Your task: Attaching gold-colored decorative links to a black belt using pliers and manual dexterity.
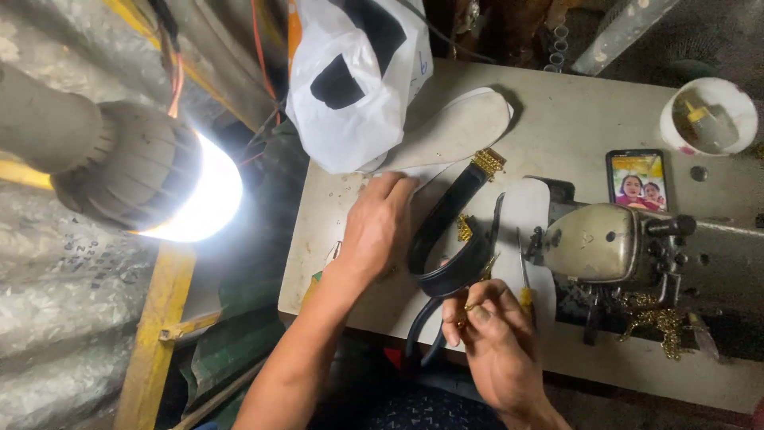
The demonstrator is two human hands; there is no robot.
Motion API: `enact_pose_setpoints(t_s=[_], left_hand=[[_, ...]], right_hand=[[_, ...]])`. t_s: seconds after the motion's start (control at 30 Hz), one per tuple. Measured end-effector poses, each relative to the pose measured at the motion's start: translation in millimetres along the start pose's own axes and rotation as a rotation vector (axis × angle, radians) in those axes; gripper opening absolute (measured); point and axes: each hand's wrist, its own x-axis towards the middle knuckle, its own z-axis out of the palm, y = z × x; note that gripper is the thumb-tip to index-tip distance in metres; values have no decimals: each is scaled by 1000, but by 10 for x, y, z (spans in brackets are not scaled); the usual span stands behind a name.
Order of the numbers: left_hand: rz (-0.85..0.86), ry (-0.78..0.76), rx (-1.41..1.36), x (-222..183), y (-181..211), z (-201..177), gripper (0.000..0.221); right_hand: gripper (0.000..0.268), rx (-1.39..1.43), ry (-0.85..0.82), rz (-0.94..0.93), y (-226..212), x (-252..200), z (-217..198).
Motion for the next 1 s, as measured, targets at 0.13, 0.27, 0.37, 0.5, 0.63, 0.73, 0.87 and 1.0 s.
enact_pose_setpoints(t_s=[0.13,0.27,0.37,0.5,0.63,0.73,0.87,1.0], left_hand=[[124,-155,221,423,-239,544,61],[-129,-439,294,716,-99,606,63],[-209,-500,361,718,-40,593,62],[-169,-376,414,592,-170,617,50],[-245,-408,388,558,-160,433,53],[-340,-491,338,602,-103,286,58],[-352,-390,213,524,63,82,49],[-343,-318,105,314,268,-225,23]], right_hand=[[15,-104,54,101,78,-128,-64],[14,-121,-2,45,52,-240,-37],[11,-126,31,156,47,-302,-45],[9,-160,-21,204,9,-310,-47],[7,-202,-18,266,-18,-291,-16],[8,-205,-13,275,-15,-286,16],[10,-216,-30,269,-4,-301,0],[10,-227,-40,249,-4,-311,-16]])
